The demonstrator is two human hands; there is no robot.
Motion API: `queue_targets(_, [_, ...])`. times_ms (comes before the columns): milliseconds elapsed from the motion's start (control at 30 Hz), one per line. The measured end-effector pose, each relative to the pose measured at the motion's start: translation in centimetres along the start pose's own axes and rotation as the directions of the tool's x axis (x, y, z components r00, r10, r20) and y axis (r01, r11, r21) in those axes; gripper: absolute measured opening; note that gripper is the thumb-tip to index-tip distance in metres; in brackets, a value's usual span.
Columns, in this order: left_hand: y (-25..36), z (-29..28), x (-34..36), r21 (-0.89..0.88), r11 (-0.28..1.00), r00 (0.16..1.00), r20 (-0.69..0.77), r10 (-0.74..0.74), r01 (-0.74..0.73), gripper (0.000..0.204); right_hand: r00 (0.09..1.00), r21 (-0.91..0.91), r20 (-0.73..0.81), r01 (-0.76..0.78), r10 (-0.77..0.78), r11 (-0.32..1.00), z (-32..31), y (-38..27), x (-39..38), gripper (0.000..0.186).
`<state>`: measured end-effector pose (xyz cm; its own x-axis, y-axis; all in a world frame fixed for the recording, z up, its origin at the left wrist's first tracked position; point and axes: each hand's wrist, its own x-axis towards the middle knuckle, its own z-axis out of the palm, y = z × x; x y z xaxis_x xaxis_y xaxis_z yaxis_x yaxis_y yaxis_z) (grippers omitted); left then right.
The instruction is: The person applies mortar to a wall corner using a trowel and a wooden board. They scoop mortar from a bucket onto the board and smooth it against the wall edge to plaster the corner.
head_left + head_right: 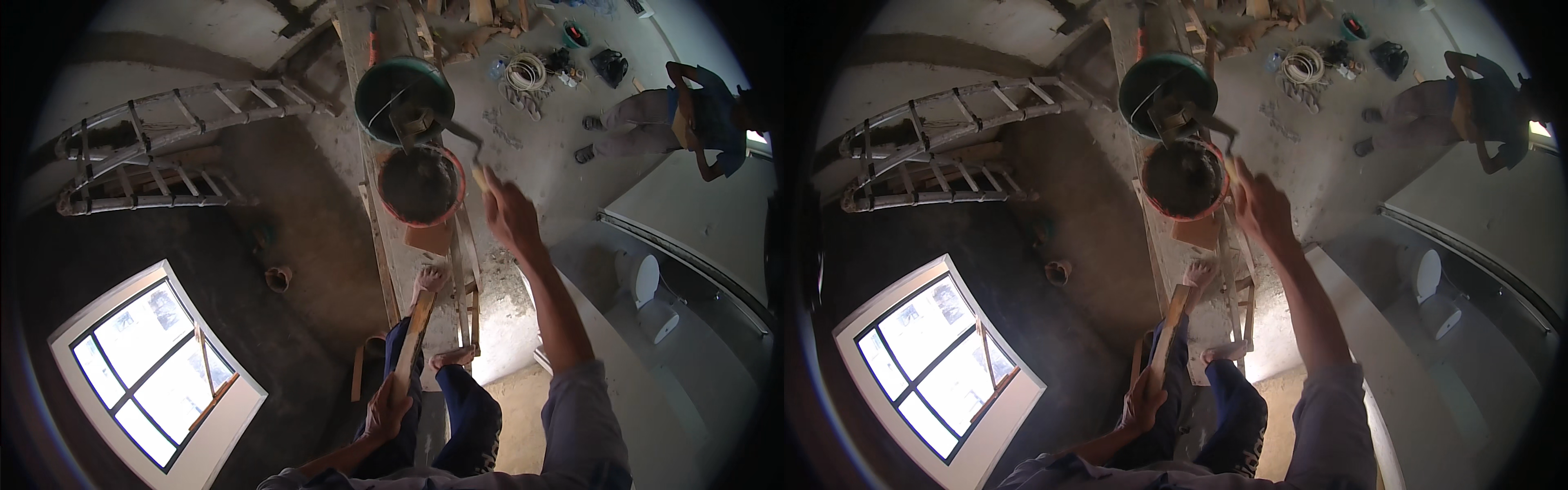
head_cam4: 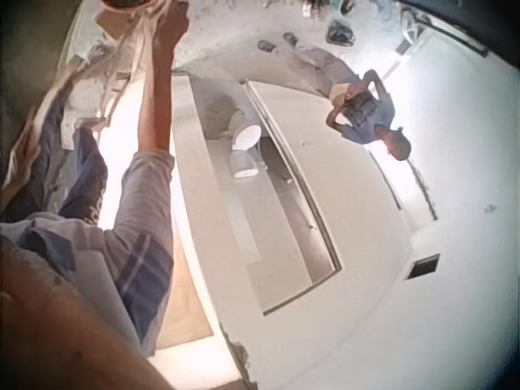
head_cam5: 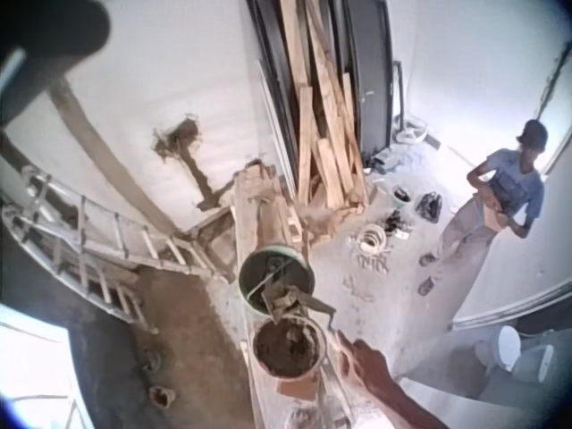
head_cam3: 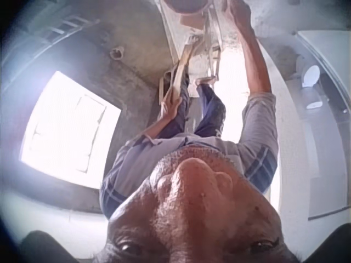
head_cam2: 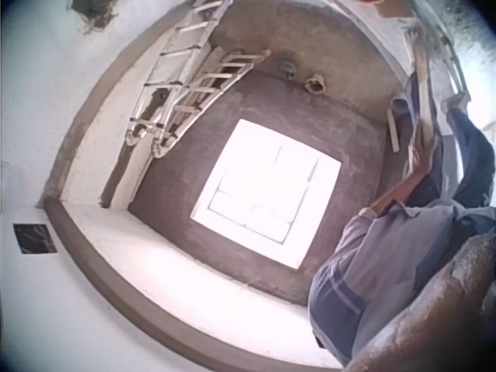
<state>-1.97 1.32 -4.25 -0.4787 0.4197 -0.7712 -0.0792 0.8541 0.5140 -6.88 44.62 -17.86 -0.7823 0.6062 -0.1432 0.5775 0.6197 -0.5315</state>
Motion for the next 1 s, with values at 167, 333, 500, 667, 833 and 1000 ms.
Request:
queue_targets(167, [0.0,-0.3,0.1,0.016,0.998,0.998,0.000,0.061,-0.061,0.075,0.939,-0.504,-0.124,0.218,-0.320,0.836,3.8,2.5,14.5,0.019])
queue_targets(333, [0.4,-1.0,0.3,0.039,0.996,0.997,-0.006,0.082,-0.081,0.074,0.992,-0.516,0.050,0.126,-0.117,0.848,8.6,4.1,20.8,0.016])
queue_targets(500, [0.5,-1.1,0.2,0.024,0.997,0.997,-0.036,0.072,-0.071,0.075,0.987,-0.166,0.145,-0.051,0.076,0.985,7.6,4.2,17.4,0.025])
queue_targets(667, [0.4,-0.6,0.8,0.041,0.979,0.978,-0.046,0.202,-0.200,0.073,0.939,0.631,0.291,-0.331,0.181,0.702,0.9,7.1,4.2,0.049])
queue_targets(833, [2.3,0.1,1.6,0.109,0.936,0.940,-0.032,0.339,-0.333,0.063,0.865,0.877,0.467,-0.480,0.185,0.031,-9.4,4.8,-14.9,0.064])
queue_targets(1000, [11.3,0.8,0.4,0.023,0.846,0.846,0.041,0.532,-0.533,0.061,0.932,0.945,0.325,-0.327,0.163,-0.016,-19.7,-0.1,-32.8,0.081])
